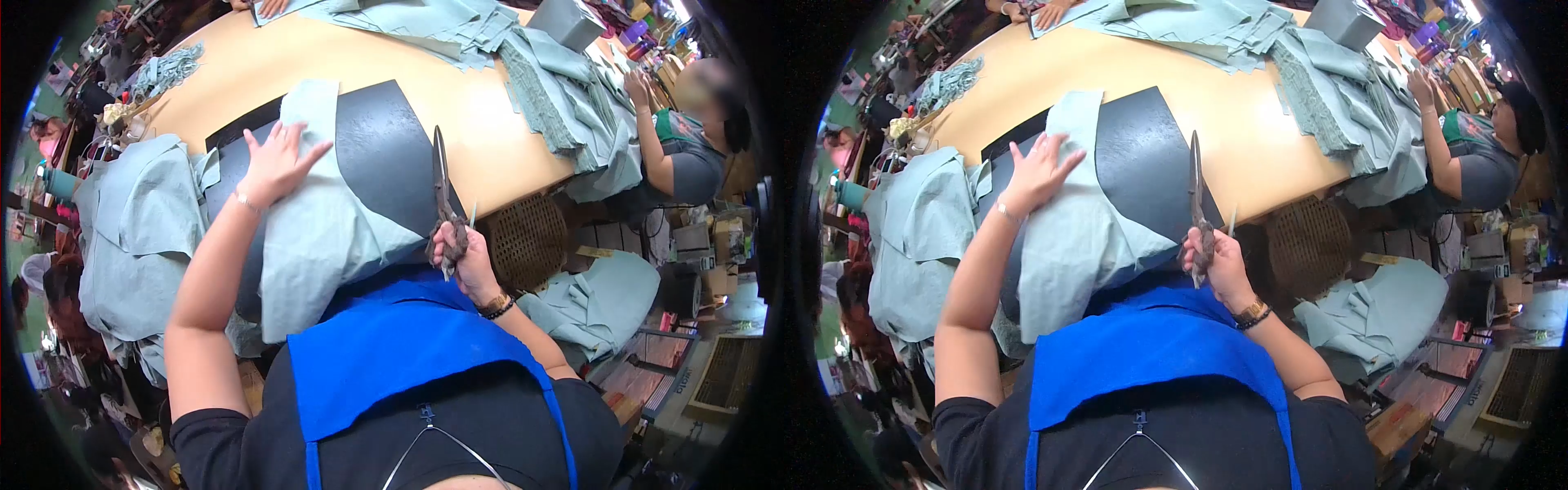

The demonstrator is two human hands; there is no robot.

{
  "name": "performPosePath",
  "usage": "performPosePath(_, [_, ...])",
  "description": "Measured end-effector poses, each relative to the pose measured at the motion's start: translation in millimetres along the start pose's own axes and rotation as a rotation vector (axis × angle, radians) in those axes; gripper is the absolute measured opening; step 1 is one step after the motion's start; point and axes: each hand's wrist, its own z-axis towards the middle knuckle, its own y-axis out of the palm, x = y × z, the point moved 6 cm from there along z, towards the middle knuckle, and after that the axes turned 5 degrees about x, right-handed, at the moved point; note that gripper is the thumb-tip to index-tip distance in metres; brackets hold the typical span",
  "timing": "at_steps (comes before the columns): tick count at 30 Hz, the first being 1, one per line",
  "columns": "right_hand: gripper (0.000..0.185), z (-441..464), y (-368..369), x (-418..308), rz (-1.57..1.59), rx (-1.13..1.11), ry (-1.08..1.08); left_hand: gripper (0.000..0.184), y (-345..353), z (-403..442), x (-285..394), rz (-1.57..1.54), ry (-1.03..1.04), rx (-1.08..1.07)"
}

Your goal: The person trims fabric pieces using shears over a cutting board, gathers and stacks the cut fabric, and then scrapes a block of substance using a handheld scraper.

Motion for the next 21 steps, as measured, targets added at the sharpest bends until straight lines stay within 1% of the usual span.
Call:
performPosePath(1, [0.026, -2.4, -0.2, -0.1, -0.006, 0.007, 0.009, 0.091, 4.8, 19.3, -5.3, 0.020, -0.060, -0.004])
performPosePath(4, [0.026, -8.6, 3.0, -4.9, -0.071, -0.037, 0.024, 0.096, 5.3, 37.6, 18.4, 0.129, -0.248, -0.013])
performPosePath(5, [0.027, -9.1, 0.0, -5.2, -0.118, -0.061, 0.046, 0.093, 17.9, 41.8, 21.8, 0.179, -0.264, 0.072])
performPosePath(6, [0.027, -10.6, -2.8, -8.3, -0.136, -0.074, 0.064, 0.086, 22.0, 40.3, 29.1, 0.259, -0.251, 0.100])
performPosePath(8, [0.028, -16.0, -12.0, -14.4, -0.167, -0.086, 0.108, 0.067, 36.6, 36.8, 34.2, 0.158, -0.166, 0.199])
performPosePath(11, [0.042, -18.3, -37.8, -15.2, -0.186, -0.182, 0.152, 0.052, 48.7, 17.4, 34.6, -0.043, 0.036, 0.174])
performPosePath(14, [0.049, -21.6, -45.3, -25.2, -0.197, -0.266, 0.209, 0.054, 37.6, -12.6, 39.9, -0.118, 0.311, 0.030])
performPosePath(15, [0.049, -20.2, -50.0, -23.7, -0.183, -0.305, 0.227, 0.054, 35.8, -23.1, 41.7, -0.106, 0.413, 0.018])
performPosePath(16, [0.049, -18.3, -53.0, -21.4, -0.169, -0.345, 0.244, 0.054, 34.9, -31.4, 42.6, -0.117, 0.449, -0.024])
performPosePath(18, [0.048, -16.5, -50.3, -27.4, -0.251, -0.357, 0.249, 0.054, 31.6, -46.7, 46.8, -0.138, 0.524, -0.110])
performPosePath(19, [0.047, -15.7, -48.5, -30.5, -0.291, -0.363, 0.251, 0.054, 28.9, -52.5, 48.5, -0.168, 0.543, -0.128])
performPosePath(21, [0.046, -12.4, -47.0, -33.6, -0.327, -0.374, 0.236, 0.054, 27.4, -59.3, 49.6, -0.125, 0.563, -0.150])
